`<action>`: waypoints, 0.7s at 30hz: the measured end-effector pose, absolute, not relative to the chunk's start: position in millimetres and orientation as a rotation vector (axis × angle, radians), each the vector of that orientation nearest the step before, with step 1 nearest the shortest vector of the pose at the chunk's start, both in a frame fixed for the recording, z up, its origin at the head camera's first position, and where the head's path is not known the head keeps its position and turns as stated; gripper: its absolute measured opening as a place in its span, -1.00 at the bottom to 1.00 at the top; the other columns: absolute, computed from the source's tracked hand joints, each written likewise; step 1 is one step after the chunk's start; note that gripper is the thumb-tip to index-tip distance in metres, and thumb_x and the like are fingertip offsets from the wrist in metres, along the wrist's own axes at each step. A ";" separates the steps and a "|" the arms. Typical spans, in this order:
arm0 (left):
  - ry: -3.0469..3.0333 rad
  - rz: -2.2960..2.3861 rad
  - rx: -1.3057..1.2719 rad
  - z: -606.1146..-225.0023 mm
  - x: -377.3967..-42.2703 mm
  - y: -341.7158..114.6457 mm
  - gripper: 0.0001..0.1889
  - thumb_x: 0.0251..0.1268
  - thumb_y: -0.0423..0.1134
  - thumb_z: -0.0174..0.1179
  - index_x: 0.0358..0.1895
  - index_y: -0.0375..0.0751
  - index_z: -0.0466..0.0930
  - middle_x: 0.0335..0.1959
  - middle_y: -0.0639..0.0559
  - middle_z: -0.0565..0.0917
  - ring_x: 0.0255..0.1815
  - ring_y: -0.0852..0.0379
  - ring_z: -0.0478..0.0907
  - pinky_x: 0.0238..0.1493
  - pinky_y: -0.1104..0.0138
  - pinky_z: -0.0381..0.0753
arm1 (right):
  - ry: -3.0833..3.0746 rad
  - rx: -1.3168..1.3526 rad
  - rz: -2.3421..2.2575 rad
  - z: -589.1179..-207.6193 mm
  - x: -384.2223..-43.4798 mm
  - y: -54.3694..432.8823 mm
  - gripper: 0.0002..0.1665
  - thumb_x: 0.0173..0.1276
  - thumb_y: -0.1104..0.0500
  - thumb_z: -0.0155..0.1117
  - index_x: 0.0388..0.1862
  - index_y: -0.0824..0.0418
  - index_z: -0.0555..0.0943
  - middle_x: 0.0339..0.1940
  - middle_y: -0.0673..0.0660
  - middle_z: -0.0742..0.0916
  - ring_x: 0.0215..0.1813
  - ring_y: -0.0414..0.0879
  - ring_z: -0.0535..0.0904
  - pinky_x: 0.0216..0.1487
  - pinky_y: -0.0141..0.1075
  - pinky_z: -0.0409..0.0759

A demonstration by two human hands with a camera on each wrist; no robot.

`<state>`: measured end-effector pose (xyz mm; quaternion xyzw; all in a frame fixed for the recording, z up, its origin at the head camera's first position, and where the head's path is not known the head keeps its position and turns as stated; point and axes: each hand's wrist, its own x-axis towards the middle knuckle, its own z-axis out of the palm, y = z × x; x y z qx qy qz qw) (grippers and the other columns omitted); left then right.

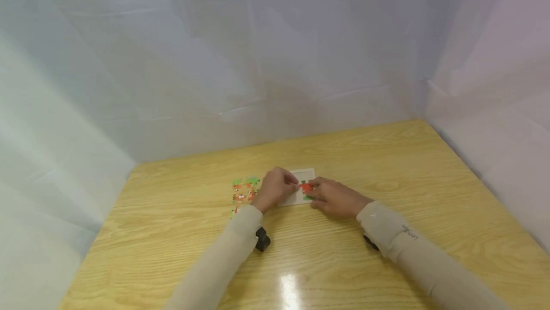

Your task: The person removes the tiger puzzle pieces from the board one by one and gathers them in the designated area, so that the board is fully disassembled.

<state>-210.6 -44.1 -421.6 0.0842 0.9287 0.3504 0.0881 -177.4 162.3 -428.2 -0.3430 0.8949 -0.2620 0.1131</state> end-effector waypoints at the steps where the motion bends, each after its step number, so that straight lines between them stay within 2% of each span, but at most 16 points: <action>1: 2.762 1.043 0.255 -421.8 -210.4 -43.1 -0.94 0.28 -0.29 0.43 -0.27 -0.20 0.84 -0.31 -0.02 0.82 -0.35 0.20 0.64 -0.33 0.41 0.58 | 2.624 -1.001 -0.772 -428.4 -177.4 162.3 -0.58 0.55 0.15 0.23 0.26 0.34 0.64 0.45 0.40 0.50 0.39 0.28 0.51 0.26 0.08 0.60; 15: 2.765 1.040 0.251 -421.6 -209.1 -37.9 -0.95 0.28 -0.31 0.42 -0.33 -0.18 0.83 -0.38 0.02 0.80 -0.43 0.23 0.58 -0.41 0.46 0.47 | 2.637 -1.011 -0.774 -431.4 -176.7 165.9 -0.59 0.55 0.15 0.23 0.26 0.33 0.65 0.44 0.40 0.52 0.40 0.27 0.51 0.26 0.07 0.61; 21: 2.784 1.029 0.261 -422.3 -210.3 -37.3 -0.94 0.29 -0.31 0.41 -0.33 -0.19 0.83 -0.36 0.01 0.82 -0.41 0.24 0.59 -0.38 0.45 0.51 | 2.660 -1.002 -0.747 -430.3 -175.1 172.2 -0.60 0.55 0.16 0.24 0.26 0.30 0.65 0.42 0.41 0.54 0.46 0.31 0.44 0.32 0.13 0.55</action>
